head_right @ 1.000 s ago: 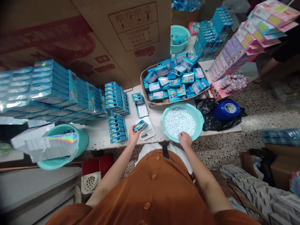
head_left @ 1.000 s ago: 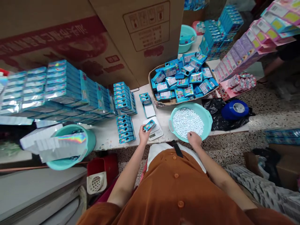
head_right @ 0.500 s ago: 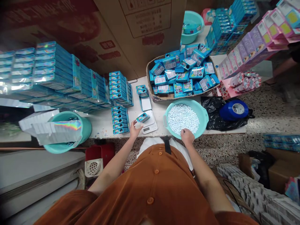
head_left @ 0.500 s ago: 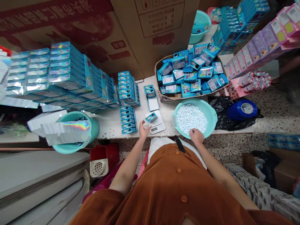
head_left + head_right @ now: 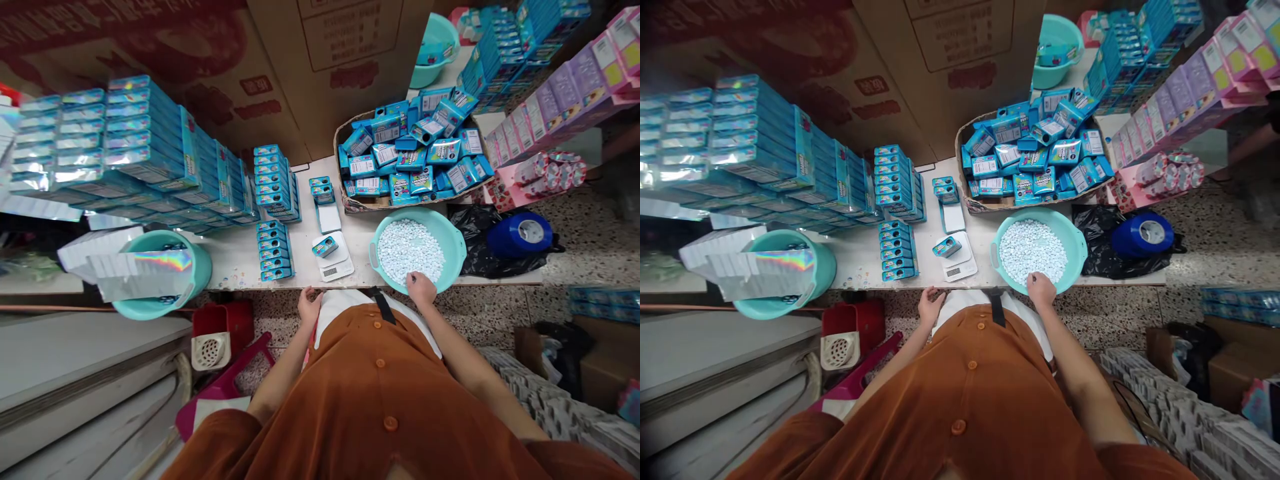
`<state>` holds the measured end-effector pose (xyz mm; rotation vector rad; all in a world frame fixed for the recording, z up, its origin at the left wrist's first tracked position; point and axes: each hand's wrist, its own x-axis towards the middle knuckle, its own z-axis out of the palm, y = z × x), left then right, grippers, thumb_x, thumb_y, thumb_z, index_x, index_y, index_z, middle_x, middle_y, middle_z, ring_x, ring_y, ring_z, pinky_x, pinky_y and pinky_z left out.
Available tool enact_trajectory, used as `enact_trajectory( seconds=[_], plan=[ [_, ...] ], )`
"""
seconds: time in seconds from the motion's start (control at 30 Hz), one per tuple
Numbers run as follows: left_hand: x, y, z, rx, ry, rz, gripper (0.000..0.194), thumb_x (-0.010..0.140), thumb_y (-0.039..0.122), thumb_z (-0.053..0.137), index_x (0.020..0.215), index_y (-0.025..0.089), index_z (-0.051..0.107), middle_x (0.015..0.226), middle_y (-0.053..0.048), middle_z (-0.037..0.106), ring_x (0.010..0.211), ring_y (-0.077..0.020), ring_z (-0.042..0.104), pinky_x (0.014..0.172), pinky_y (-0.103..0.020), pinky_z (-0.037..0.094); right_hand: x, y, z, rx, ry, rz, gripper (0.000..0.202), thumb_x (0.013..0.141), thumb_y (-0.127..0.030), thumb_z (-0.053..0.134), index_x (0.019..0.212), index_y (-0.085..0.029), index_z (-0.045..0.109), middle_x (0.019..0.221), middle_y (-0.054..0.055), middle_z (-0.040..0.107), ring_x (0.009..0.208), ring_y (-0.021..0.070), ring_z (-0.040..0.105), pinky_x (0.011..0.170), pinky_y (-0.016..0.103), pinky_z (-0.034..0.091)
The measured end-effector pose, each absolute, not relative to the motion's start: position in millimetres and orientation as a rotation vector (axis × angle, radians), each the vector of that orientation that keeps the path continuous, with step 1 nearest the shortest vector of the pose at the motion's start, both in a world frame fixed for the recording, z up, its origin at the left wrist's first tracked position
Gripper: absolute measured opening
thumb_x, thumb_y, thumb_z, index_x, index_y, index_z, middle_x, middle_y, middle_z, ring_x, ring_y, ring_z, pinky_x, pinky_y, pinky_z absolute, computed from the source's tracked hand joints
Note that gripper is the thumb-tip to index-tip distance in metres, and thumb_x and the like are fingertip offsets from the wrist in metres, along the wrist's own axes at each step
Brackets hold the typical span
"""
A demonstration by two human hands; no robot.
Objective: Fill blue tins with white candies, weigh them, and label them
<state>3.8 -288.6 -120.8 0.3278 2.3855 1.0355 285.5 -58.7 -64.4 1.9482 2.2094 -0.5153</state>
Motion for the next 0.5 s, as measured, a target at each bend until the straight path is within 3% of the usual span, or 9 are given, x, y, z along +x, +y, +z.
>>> enact_trajectory(
  seconds=[0.5],
  plan=[
    [-27,-246,-104,0.457,2.368,1.124,0.039,0.069,0.032,0.069,0.103,0.018,0.056,0.106,-0.011,0.064,0.103,-0.0233,0.06,0.09,-0.039,0.045,286,-58,-64,1.946,2.202,-0.571,0.031,0.091,-0.034,0.042,0.089,-0.02,0.069,0.092,0.005,0.066,0.074,0.0136,0.049,0.058,0.028,0.019]
  ],
)
